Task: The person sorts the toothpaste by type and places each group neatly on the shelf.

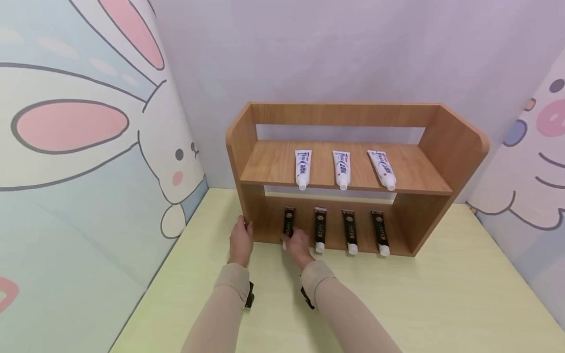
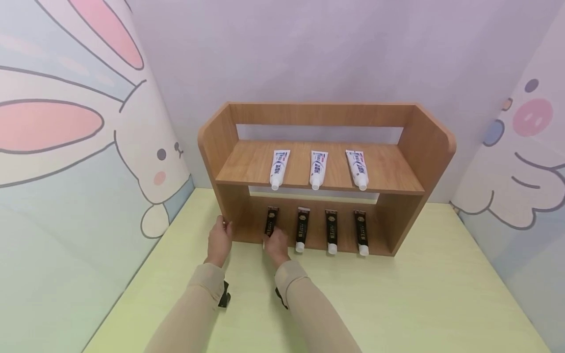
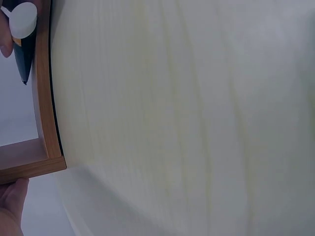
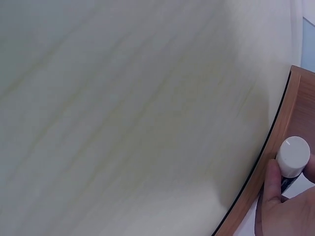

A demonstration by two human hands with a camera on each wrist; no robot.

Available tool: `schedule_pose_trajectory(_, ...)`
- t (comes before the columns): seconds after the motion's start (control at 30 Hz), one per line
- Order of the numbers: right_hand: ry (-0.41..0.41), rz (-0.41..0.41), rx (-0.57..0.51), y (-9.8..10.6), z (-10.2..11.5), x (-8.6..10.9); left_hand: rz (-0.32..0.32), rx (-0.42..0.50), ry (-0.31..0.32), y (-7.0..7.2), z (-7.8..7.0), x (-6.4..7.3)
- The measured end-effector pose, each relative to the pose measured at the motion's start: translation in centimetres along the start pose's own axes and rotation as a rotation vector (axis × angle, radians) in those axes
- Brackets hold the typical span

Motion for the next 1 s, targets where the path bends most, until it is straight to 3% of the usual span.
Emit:
schedule_pose_trajectory(0.27, 0.003, -0.011, -0.044, 0.2, -0.5, -0.3, 0.006, 0.027, 0.013, -0.2, -0.2, -0.3)
schedule_pose_trajectory(0.47, 0.000, -0.019, -0.066, 0.7, -1.0, -0.5, 0.021, 0.118, 0.015, -0.4, -0.4, -0.1)
schedule_pose_trajectory(0.7, 0.024, 0.009, -0.057, 1.3, -1.2, -0.2, 0.003, 0.147, 0.021, 0.4, -0.2, 0.6)
schedule_pose_trajectory(1.0, 0.152, 0.031, -0.009, 1.6, -1.2, 0.9, 0.067, 0.118, 0.098, 1.0, -0.6, 2.2)
Point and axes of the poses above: each hand's wrist, its own x-axis away from the middle knuckle, its own y-axis out of the back of the hand, z = x × y, the point moved 2 cm from there along -x, towards the middle knuckle, and after that the axes turned 13 degrees about -y, right-handed, at the moved point
